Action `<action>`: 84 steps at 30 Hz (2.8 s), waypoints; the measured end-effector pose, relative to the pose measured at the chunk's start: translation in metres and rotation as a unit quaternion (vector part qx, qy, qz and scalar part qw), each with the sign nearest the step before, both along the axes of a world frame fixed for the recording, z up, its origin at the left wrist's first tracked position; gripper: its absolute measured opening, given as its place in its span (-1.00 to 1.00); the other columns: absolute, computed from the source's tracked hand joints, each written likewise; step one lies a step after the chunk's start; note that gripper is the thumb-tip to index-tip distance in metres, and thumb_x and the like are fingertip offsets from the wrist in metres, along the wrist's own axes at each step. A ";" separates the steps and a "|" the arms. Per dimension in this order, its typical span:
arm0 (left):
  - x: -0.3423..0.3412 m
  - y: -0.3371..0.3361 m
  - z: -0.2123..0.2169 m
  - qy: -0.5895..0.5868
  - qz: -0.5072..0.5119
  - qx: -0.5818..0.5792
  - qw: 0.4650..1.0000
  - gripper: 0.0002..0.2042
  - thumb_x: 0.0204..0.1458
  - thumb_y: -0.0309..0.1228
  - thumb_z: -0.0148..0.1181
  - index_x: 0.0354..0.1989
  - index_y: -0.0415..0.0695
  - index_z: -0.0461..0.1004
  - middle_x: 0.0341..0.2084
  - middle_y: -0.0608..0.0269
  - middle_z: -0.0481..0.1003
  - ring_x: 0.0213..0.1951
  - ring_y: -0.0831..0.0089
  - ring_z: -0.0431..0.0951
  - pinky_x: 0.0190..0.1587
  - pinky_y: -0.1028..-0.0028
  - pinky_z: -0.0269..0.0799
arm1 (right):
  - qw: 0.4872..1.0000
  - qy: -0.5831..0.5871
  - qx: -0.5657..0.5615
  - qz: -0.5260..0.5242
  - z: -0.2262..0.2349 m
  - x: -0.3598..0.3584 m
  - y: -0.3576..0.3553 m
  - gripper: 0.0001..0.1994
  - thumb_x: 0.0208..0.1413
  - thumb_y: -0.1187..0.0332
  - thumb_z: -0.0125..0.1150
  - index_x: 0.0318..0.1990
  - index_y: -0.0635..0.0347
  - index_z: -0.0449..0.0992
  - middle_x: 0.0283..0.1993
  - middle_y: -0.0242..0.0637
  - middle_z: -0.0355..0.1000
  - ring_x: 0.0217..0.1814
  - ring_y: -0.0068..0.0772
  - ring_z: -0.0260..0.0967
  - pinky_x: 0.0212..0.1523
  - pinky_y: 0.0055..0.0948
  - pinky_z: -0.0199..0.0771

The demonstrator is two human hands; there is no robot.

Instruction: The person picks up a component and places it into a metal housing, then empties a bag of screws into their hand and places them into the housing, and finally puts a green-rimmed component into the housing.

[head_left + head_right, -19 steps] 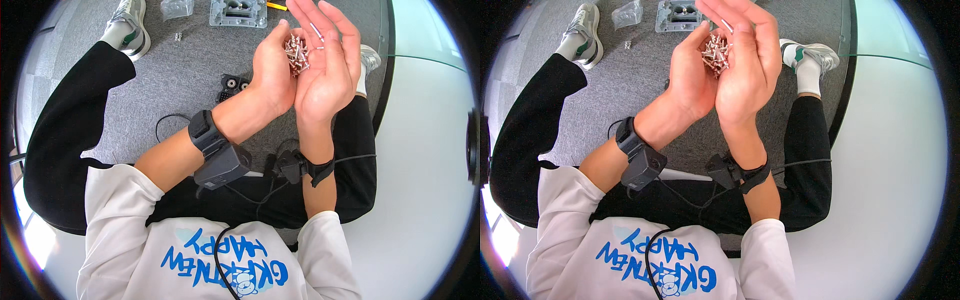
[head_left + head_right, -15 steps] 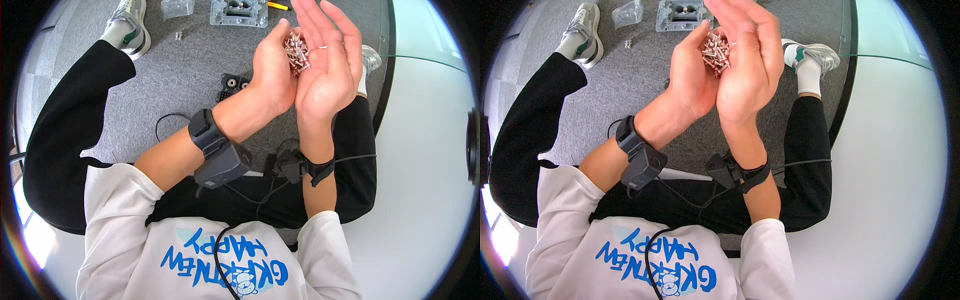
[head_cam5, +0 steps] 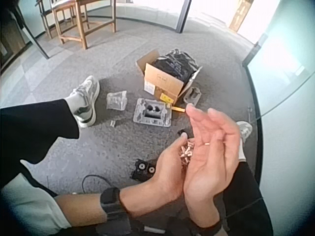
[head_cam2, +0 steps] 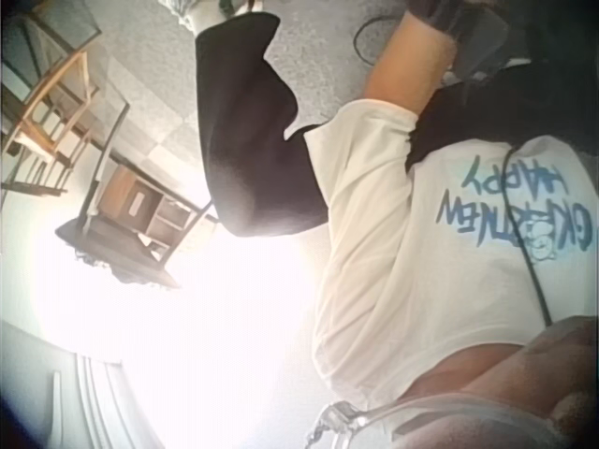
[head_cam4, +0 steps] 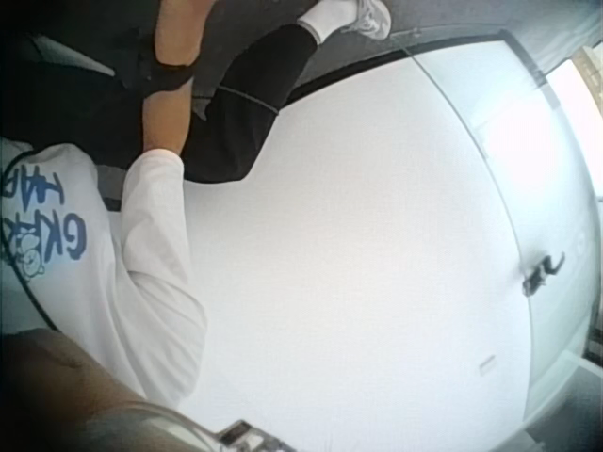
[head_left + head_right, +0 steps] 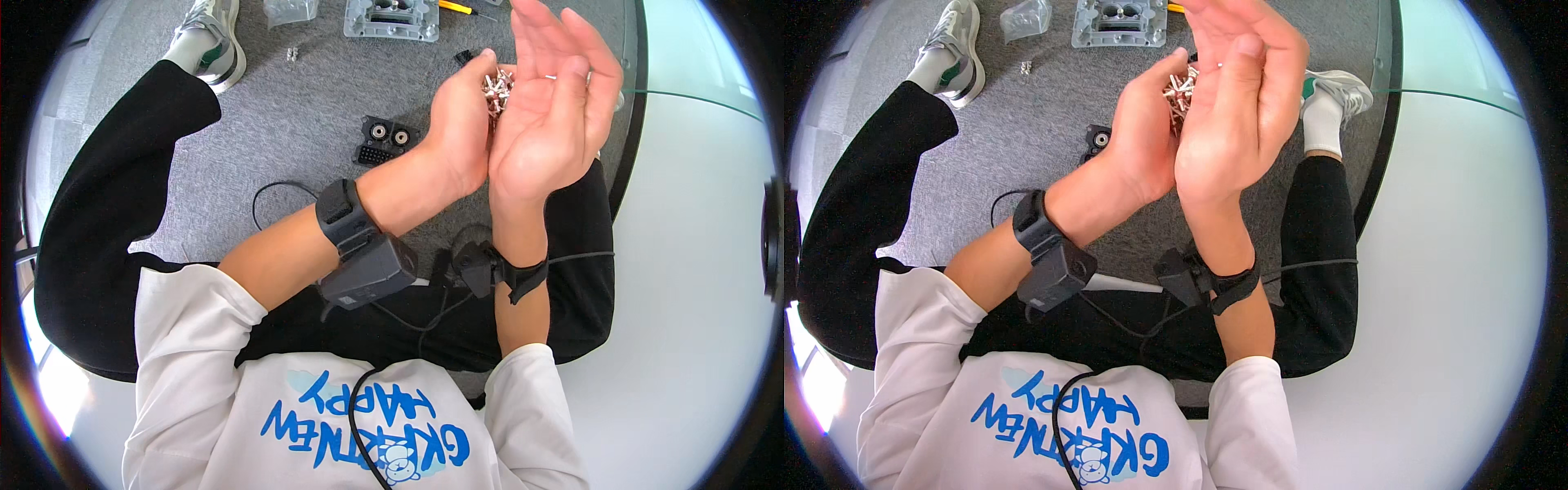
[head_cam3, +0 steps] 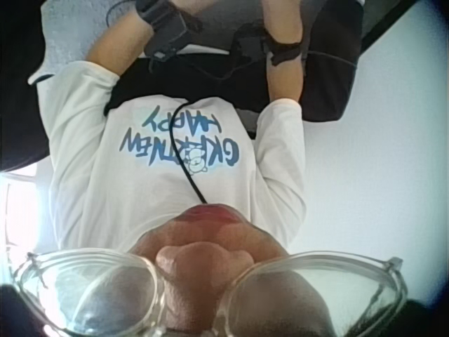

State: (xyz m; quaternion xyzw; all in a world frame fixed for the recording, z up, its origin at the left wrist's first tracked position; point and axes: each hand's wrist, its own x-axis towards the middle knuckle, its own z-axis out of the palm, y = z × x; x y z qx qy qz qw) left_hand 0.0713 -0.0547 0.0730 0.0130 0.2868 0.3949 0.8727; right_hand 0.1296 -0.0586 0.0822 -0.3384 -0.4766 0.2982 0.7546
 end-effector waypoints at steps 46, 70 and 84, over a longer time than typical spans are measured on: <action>-0.067 0.137 -0.096 -0.033 0.118 0.104 0.987 -0.62 0.39 -0.30 -0.30 -0.09 -0.39 0.39 -0.29 -0.03 0.57 -0.23 0.16 0.66 -0.11 0.31 0.72 | 0.807 -0.491 -0.307 0.113 -0.113 0.016 -0.083 -0.94 0.16 0.51 0.27 -0.25 0.31 0.59 -0.28 -0.11 0.54 -0.29 0.01 0.54 -0.27 -0.27 0.53; -0.071 0.135 -0.089 -0.012 0.114 0.100 0.988 -0.63 0.38 -0.31 -0.31 -0.13 -0.36 0.40 -0.42 0.07 0.56 -0.40 0.29 0.64 -0.29 0.42 0.72 | 0.754 -0.635 -0.146 0.084 -0.140 0.008 -0.087 -0.87 -0.03 0.60 0.25 -0.29 0.23 0.55 -0.27 -0.31 0.35 -0.15 -0.22 0.39 -0.17 -0.31 0.55; -0.075 0.138 -0.096 -0.009 0.105 0.123 0.987 -0.66 0.37 -0.32 -0.28 -0.18 -0.34 0.40 -0.46 0.09 0.56 -0.44 0.31 0.63 -0.38 0.44 0.70 | 0.740 -0.647 -0.152 0.106 -0.138 0.008 -0.081 -0.92 -0.01 0.50 0.36 -0.32 0.23 0.62 -0.24 -0.32 0.36 -0.10 -0.24 0.35 -0.10 -0.36 0.55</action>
